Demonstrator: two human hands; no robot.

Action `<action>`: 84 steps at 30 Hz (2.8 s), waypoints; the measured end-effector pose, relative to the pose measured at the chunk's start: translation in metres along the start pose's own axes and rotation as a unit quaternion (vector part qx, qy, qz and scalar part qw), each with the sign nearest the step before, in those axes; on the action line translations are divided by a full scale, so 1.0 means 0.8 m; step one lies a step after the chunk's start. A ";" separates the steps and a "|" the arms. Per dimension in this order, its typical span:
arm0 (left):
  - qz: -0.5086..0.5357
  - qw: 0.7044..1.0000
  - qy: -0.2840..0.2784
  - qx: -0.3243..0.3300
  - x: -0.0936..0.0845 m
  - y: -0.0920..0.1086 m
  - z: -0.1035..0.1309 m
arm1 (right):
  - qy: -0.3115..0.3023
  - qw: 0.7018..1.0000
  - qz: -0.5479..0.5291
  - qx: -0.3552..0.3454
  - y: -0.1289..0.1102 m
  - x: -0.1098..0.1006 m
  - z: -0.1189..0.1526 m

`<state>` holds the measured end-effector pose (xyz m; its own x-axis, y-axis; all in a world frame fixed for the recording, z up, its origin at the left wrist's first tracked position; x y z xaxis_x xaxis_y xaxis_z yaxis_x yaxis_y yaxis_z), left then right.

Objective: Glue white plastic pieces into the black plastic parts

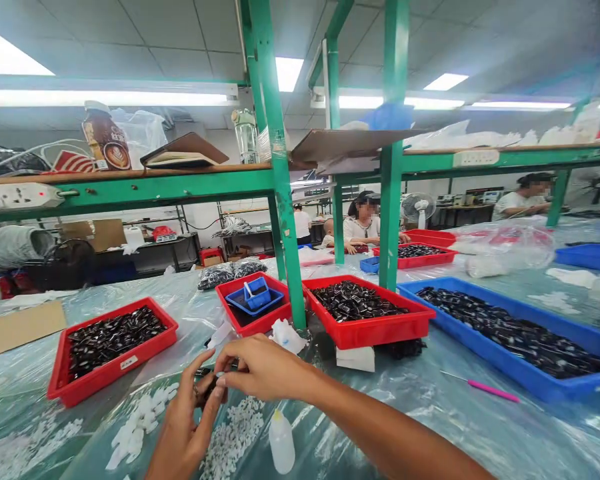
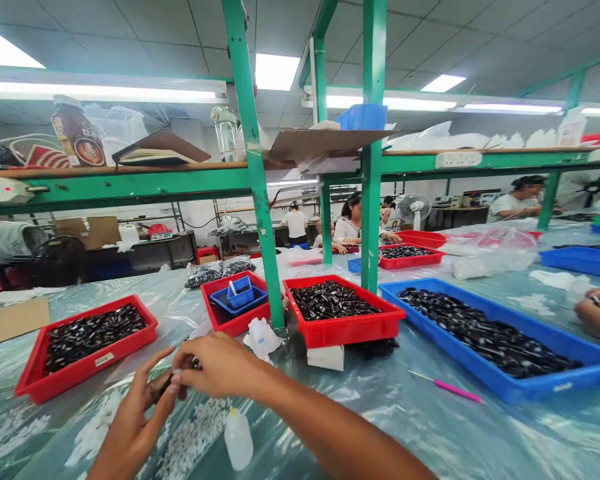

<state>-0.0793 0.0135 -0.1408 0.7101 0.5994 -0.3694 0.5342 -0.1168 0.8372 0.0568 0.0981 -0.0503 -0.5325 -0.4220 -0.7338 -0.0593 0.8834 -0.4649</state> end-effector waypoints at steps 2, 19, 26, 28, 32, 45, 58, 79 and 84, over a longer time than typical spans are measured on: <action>-0.017 0.999 -0.024 0.037 0.000 0.007 0.003 | 0.030 0.999 0.008 0.013 -0.011 -0.024 0.021; -0.101 0.992 -0.041 0.057 -0.001 -0.017 -0.017 | 0.302 0.779 0.487 0.255 -0.047 -0.398 0.317; -0.158 0.985 -0.010 0.076 -0.010 -0.039 -0.031 | 0.333 0.833 0.441 -0.008 -0.139 -0.293 0.177; -0.180 0.980 -0.020 0.078 -0.013 -0.038 -0.033 | 0.303 0.874 0.374 -0.071 -0.117 -0.231 0.150; -0.226 0.971 0.063 0.056 -0.037 -0.045 -0.043 | 0.318 0.882 0.311 -0.155 -0.057 -0.108 0.139; -0.391 0.897 0.179 -0.104 -0.105 -0.081 -0.064 | 0.211 0.927 0.294 -0.097 0.049 -0.021 0.164; -0.448 0.880 0.083 -0.132 -0.096 -0.088 -0.060 | 0.135 0.952 0.272 0.038 0.098 0.005 0.168; -0.341 0.940 -0.027 0.018 -0.006 -0.092 -0.059 | 0.096 0.973 0.035 0.207 0.128 0.024 0.161; -0.294 0.955 0.002 0.021 -0.007 -0.070 -0.055 | 0.136 0.971 -0.057 0.189 0.111 0.011 0.157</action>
<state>-0.1333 0.0511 -0.1679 0.2795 0.5737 -0.7699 0.8586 0.2096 0.4679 0.1530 0.1476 -0.1601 -0.7468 -0.3982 -0.5326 0.1559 0.6737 -0.7223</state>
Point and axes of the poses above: each hand's wrist, its own z-axis away from the middle knuckle, its own x-axis out of the palm, y = z × x, the point moved 3 cm from there along -z, towards the middle knuckle, and after that the axes turned 9 degrees about -x, right-handed, at the moved point
